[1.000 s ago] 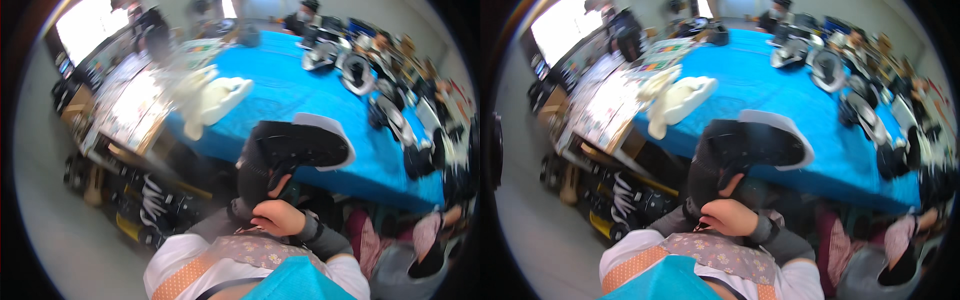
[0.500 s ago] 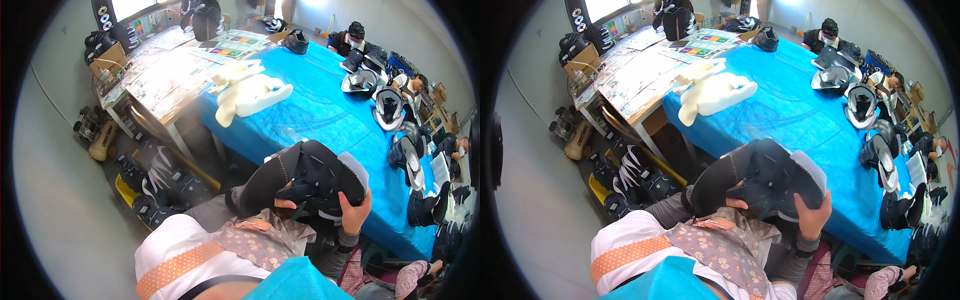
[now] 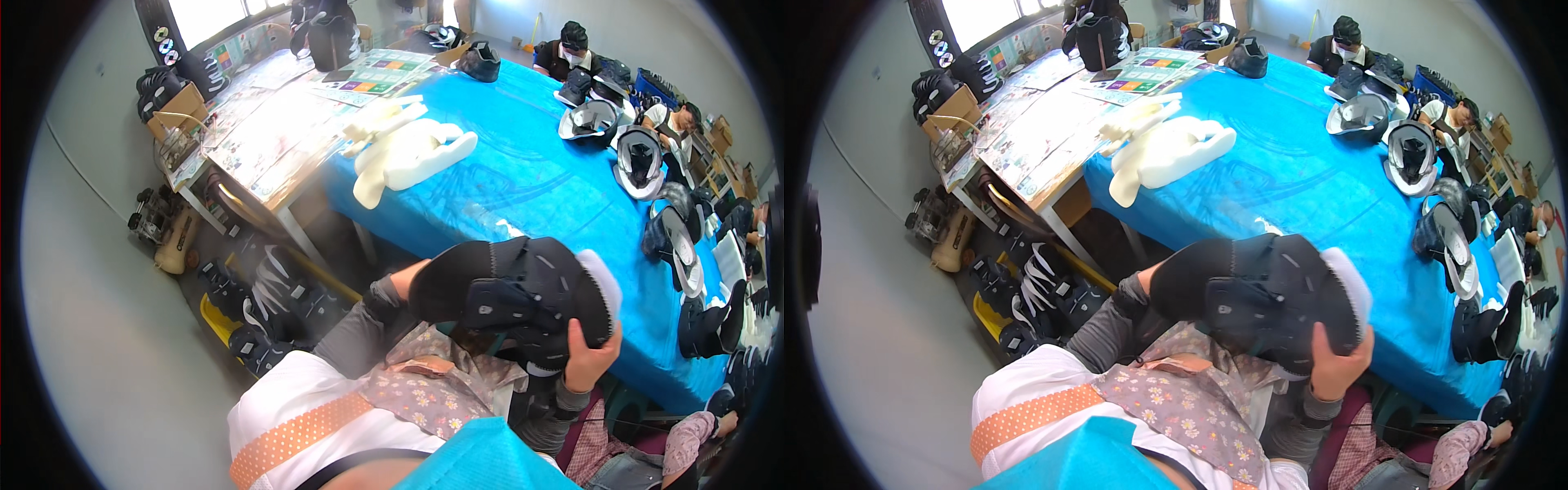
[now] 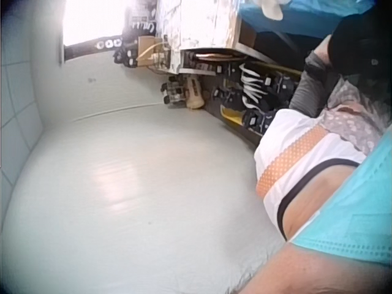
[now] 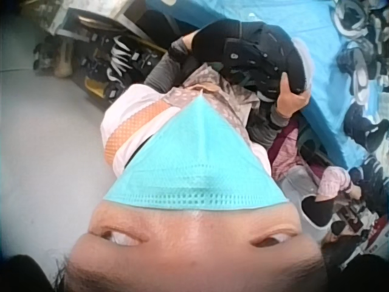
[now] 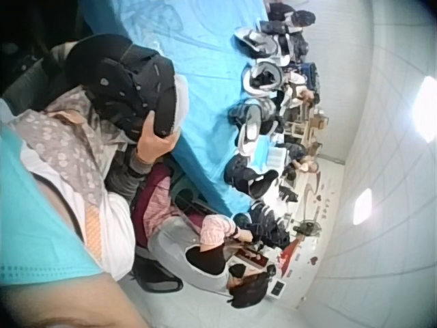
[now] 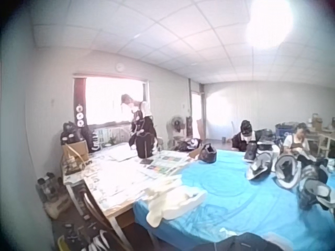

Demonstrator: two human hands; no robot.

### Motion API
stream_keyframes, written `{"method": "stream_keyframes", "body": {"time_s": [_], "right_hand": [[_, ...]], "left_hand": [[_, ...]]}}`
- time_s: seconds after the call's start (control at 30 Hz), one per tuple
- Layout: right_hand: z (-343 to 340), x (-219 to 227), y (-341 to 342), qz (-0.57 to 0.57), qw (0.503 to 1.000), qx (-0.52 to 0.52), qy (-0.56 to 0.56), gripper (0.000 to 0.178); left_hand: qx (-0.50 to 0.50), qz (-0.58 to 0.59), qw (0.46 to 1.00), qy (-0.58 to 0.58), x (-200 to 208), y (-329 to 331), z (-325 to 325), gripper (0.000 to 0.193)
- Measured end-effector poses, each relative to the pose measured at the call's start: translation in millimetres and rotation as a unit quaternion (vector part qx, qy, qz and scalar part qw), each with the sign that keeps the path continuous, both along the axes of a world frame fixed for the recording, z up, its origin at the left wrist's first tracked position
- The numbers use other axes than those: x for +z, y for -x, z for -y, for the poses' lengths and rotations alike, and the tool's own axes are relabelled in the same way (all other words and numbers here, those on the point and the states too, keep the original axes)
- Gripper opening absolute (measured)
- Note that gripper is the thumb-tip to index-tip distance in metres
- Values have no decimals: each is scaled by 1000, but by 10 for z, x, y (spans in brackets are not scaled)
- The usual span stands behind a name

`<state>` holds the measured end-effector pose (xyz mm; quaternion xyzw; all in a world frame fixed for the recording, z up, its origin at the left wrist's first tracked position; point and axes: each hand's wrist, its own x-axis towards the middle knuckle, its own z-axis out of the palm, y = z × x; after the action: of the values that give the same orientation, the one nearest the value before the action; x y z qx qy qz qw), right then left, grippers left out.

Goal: Manually assembling shoe components by inserting foam padding and preparing the shoe upper.

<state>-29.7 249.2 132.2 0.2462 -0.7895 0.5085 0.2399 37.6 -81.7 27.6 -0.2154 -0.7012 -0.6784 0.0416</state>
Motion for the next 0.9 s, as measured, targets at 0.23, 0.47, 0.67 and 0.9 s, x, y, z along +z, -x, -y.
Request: {"method": "stream_keyframes", "body": {"time_s": [0.23, 0.47, 0.67, 0.9], "right_hand": [[56, 29, -96, -43, 997, -56, 32, 32], [124, 4, -169, 5, 994, -46, 94, 33], [-215, -67, -208, 14, 992, -48, 113, 46], [-615, -247, -26, -15, 938, 135, 320, 69]], "left_hand": [[144, 122, 944, -271, 238, -164, -400, 35], [553, -87, 827, 47, 393, -59, -357, 18], [629, -62, 773, 57, 506, -55, 168, 32], [-88, -138, 917, -364, 634, -168, 362, 86]]}}
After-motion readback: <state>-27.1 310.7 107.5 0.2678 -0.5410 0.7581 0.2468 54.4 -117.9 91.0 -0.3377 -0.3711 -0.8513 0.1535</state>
